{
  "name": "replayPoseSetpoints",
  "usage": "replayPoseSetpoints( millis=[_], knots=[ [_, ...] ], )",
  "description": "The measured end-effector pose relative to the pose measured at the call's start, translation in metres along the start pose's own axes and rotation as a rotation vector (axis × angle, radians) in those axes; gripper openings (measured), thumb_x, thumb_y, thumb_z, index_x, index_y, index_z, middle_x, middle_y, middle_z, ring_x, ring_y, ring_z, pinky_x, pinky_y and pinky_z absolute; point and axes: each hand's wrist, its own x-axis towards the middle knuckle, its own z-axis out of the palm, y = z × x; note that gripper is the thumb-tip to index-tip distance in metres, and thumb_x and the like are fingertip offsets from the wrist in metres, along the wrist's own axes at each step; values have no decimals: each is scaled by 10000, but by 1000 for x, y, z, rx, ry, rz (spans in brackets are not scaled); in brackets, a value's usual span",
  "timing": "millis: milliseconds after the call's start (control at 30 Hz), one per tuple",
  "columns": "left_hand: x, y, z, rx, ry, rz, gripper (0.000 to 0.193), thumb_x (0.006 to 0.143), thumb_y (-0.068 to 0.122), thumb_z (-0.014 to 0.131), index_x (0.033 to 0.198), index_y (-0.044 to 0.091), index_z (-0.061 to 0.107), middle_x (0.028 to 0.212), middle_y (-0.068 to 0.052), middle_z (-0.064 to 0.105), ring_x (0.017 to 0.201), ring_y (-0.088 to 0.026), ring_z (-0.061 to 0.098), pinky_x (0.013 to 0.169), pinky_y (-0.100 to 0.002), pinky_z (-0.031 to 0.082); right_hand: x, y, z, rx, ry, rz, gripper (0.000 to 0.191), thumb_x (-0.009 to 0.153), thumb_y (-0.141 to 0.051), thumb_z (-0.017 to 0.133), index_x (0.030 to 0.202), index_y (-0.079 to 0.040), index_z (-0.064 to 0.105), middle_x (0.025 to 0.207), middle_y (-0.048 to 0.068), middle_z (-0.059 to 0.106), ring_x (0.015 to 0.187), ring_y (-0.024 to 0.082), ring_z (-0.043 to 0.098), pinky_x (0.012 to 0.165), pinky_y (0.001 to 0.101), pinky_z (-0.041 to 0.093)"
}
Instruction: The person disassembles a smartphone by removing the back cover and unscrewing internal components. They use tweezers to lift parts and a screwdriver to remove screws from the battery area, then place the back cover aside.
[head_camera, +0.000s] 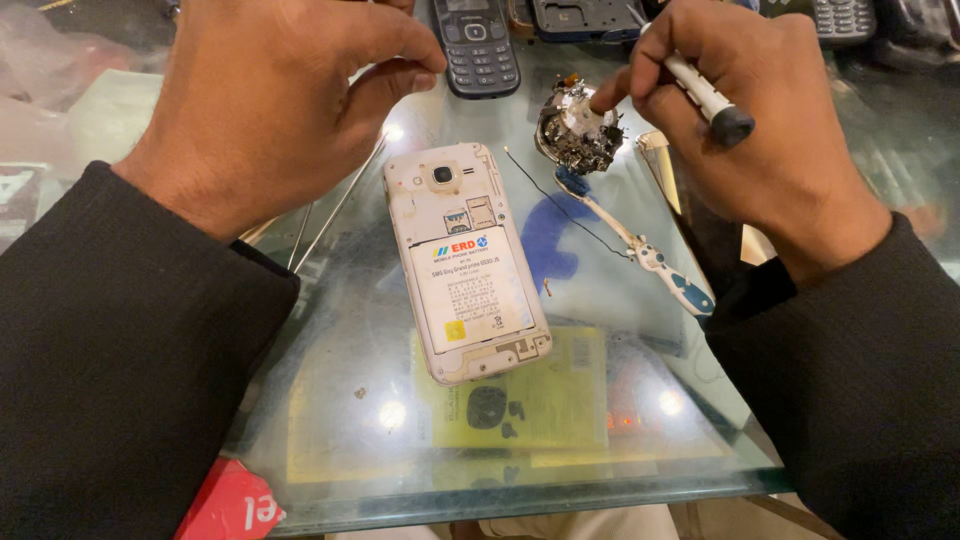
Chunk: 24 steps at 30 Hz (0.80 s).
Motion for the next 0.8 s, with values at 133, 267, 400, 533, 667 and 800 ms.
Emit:
replayPoseSetpoints(
  millis=[133, 267, 400, 533, 667, 800],
  knots=[
    [0, 0, 0, -2, -12, -14, 23, 1044, 80, 769, 1055, 81, 790, 933, -33, 737, 814, -195, 690, 759, -356, 503, 1, -1, 0, 16, -6, -11, 102, 1013, 106, 598, 941, 41, 565, 979, 166, 722, 1101, 258, 767, 838, 319, 594],
    [0, 1, 0, 15, -7, -4, 28, 1038, 76, 766, 1053, 80, 790, 931, -34, 737, 827, -198, 691, 760, -357, 505, 1, -1, -1, 10, 6, -22, 128, 1040, 142, 555, 970, 36, 566, 982, 143, 746, 1089, 225, 782, 905, 306, 610],
    [0, -1, 2, 9, -21, -8, 29, 1052, 78, 764, 1062, 77, 791, 932, -34, 737, 824, -190, 692, 764, -349, 511, 1, -2, -2, 70, 1, 8, 139, 1062, 104, 581, 947, 27, 571, 928, 126, 722, 1090, 222, 784, 892, 297, 621],
    [0, 0, 1, 7, -18, -7, 29, 1050, 74, 764, 1056, 78, 792, 933, -35, 739, 811, -188, 692, 757, -349, 507, 4, -7, -2, 89, -34, 34, 117, 1020, 92, 603, 934, 18, 576, 909, 130, 698, 1058, 238, 777, 814, 302, 610],
    [1, 1, 0, 0, -16, -7, 24, 1042, 77, 769, 1048, 73, 792, 918, -40, 734, 819, -199, 690, 752, -353, 508, 8, -15, -2, 95, -51, -37, 139, 1024, 92, 622, 918, 23, 563, 965, 141, 717, 1091, 251, 769, 848, 307, 612],
    [2, 2, -1, -10, -8, -12, 24, 1022, 78, 781, 1041, 71, 793, 915, -45, 733, 848, -217, 690, 746, -355, 508, 12, -20, -3, 145, -54, 54, 110, 965, 84, 617, 907, 11, 559, 942, 136, 730, 1032, 240, 764, 810, 305, 600]
  ],
)
